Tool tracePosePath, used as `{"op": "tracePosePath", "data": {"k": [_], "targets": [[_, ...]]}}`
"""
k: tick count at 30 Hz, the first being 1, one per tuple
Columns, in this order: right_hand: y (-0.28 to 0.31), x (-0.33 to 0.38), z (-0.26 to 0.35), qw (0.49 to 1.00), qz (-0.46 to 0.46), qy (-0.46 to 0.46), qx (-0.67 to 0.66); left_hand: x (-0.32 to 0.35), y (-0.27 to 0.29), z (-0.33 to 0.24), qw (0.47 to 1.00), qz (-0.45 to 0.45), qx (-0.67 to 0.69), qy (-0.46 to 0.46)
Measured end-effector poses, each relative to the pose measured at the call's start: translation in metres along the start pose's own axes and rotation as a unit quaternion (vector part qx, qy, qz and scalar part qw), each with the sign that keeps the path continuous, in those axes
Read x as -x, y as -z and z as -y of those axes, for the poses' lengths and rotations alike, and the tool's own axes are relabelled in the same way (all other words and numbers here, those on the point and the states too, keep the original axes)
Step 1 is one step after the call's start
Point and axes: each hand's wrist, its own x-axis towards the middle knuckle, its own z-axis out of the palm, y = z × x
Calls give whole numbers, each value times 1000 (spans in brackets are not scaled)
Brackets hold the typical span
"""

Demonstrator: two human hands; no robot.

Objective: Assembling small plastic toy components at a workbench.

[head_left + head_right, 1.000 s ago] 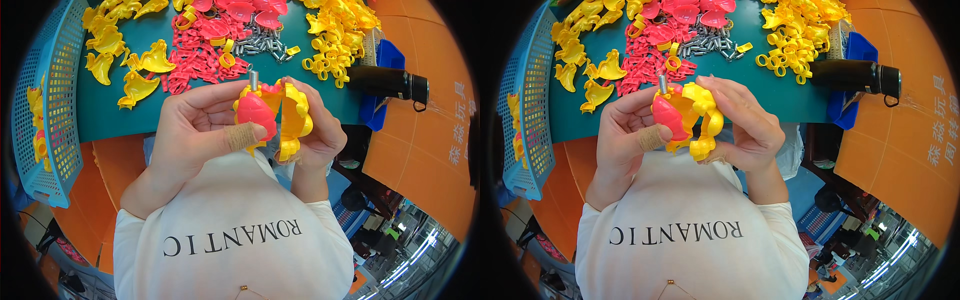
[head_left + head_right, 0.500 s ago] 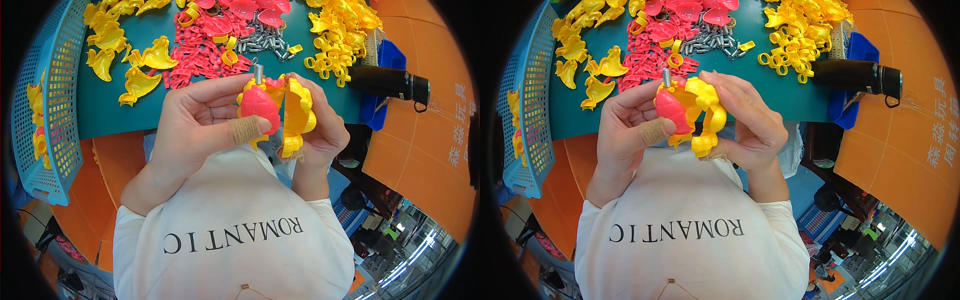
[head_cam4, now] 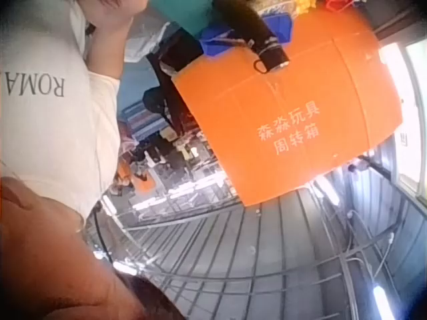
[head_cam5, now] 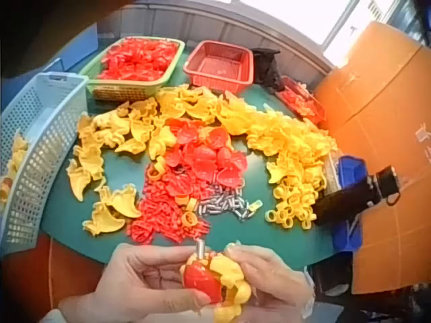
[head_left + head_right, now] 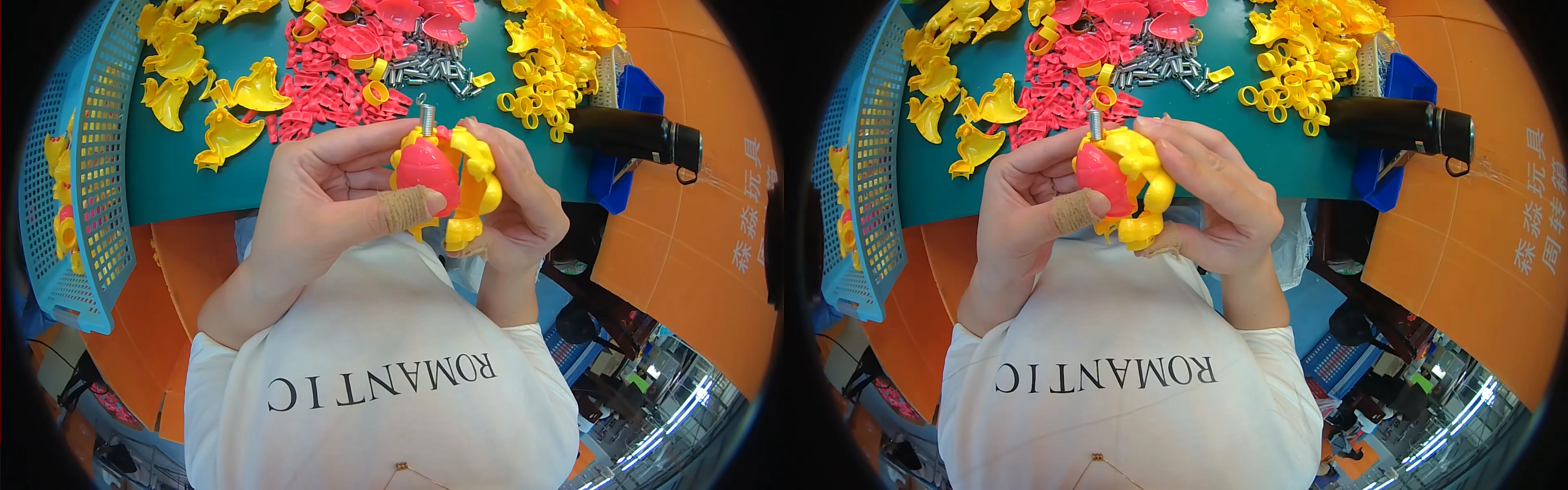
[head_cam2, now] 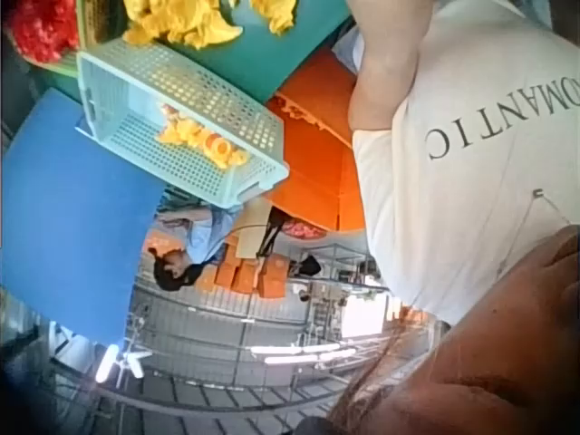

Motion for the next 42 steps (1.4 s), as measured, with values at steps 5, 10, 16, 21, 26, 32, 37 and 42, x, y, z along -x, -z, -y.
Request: {"op": "tracePosePath", "data": {"k": [5, 10, 16, 21, 26, 32, 37, 42], "targets": [[-2, -4, 1, 999, 18, 26, 38, 1, -2, -2, 1000, 16, -8, -3], [-5, 3, -4, 999, 7, 37, 29, 3, -4, -3, 999, 38, 7, -10], [-12, 8, -7, 997, -36, 25, -63, 4, -4, 5, 998, 47, 47, -8], [-7, 9, 14, 971, -51, -77, -221, 9, -4, 10, 996, 54, -21, -67], [-5, 11, 29, 977, -40, -126, -170, 8, -3, 7, 993, 80, -52, -76], [-16, 18, 22, 961, -72, -88, -254, 12, -2, 3, 978, 72, -149, -127], [-18, 25, 11, 962, -54, -51, -263, 16, -1, 0, 965, 91, -213, -126], [-28, 22, 0, 959, -72, 6, -274, 11, -4, -2, 942, 111, -290, -131]]}}
